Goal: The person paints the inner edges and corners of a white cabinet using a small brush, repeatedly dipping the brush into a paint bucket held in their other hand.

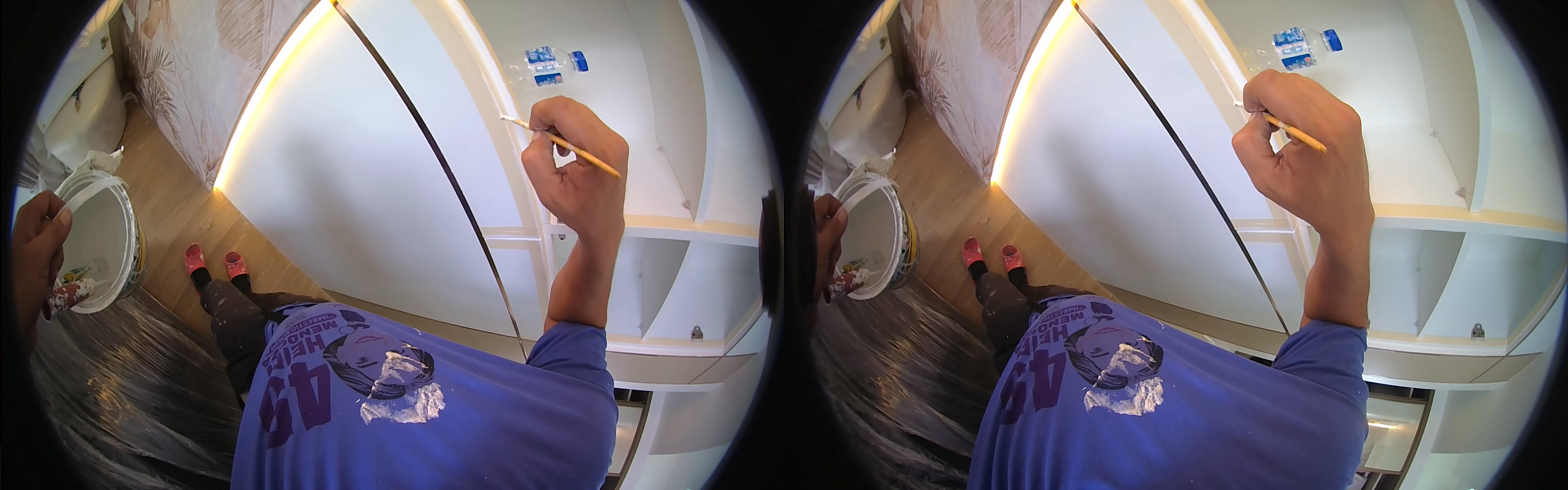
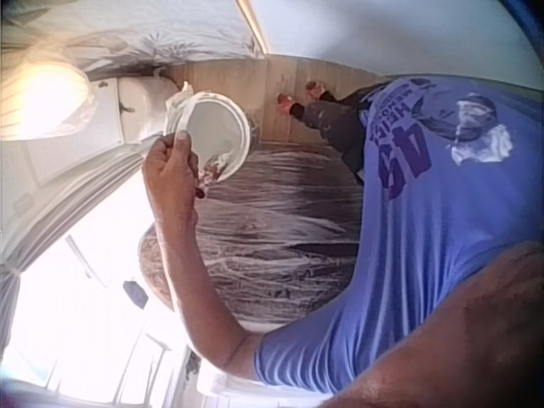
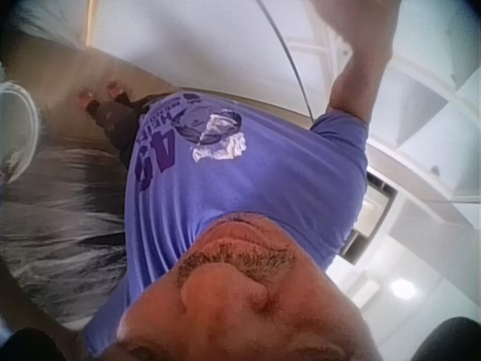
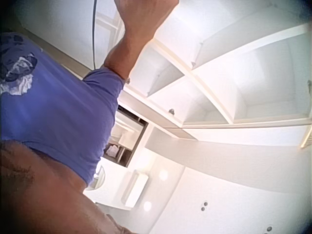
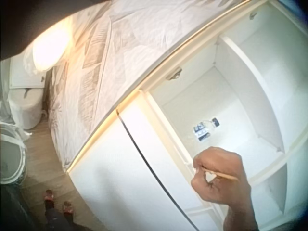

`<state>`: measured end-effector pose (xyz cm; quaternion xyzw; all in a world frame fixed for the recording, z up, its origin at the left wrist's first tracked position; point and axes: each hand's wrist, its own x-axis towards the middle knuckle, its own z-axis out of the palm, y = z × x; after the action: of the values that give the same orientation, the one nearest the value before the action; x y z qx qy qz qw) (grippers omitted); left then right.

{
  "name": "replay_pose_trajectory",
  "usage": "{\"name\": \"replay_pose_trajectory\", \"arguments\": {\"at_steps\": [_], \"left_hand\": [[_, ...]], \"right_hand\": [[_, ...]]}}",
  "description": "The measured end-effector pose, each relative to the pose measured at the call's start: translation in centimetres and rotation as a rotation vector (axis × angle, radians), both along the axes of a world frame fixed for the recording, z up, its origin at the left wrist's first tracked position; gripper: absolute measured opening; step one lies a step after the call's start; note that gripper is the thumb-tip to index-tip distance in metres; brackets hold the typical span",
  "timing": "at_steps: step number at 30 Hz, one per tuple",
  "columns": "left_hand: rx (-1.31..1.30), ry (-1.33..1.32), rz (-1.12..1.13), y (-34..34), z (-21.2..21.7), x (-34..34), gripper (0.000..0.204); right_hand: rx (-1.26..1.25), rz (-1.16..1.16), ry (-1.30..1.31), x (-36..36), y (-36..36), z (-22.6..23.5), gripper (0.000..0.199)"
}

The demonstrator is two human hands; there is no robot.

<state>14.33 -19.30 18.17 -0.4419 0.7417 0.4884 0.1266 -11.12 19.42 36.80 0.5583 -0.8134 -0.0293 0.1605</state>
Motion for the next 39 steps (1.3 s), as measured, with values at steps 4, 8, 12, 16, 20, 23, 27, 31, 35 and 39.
{"name": "replay_pose_trajectory", "arguments": {"at_steps": [4, 8, 12, 16, 20, 23, 27, 31, 35, 39], "left_hand": [[0.009, 0.007, 0.006, 0.3, 0.1, 0.2, 0.028], [-0.016, 0.050, -0.048, -0.9, -1.1, 0.3, 0.028], [-0.024, 0.036, -0.053, -0.7, -0.8, 0.3, 0.028], [-0.028, 0.026, -0.053, -0.6, -0.5, 0.3, 0.028], [-0.026, 0.014, -0.058, -0.5, -0.3, 0.2, 0.028], [-0.029, -0.004, -0.044, -0.3, -0.2, 0.2, 0.028], [-0.013, -0.042, -0.038, 0.0, 0.2, -0.1, 0.028], [-0.058, -0.030, -0.030, 0.0, 0.0, 0.2, 0.026], [-0.028, 0.025, -0.065, -0.6, -0.7, 0.3, 0.025], [-0.027, 0.040, -0.079, -0.8, -1.0, -0.1, 0.025]], "right_hand": [[-0.056, 0.054, 0.029, -0.4, 0.0, -0.5, 0.017], [-0.036, 0.032, 0.020, -0.2, 0.2, -0.3, 0.017], [0.015, -0.028, -0.020, 0.3, 0.8, 0.1, 0.017], [-0.006, -0.013, -0.013, 0.5, 0.9, 0.2, 0.017], [-0.047, 0.037, 0.015, -0.1, 0.3, -0.1, 0.017], [-0.053, 0.069, 0.027, -0.8, -0.1, -0.5, 0.016], [-0.048, 0.105, 0.053, -1.2, -0.6, -0.7, 0.016], [-0.055, 0.136, 0.083, -1.4, -1.1, -0.7, 0.016], [-0.072, 0.156, 0.087, -2.0, -1.5, -1.0, 0.016], [-0.078, 0.157, 0.090, -2.0, -1.8, -1.1, 0.016]]}}
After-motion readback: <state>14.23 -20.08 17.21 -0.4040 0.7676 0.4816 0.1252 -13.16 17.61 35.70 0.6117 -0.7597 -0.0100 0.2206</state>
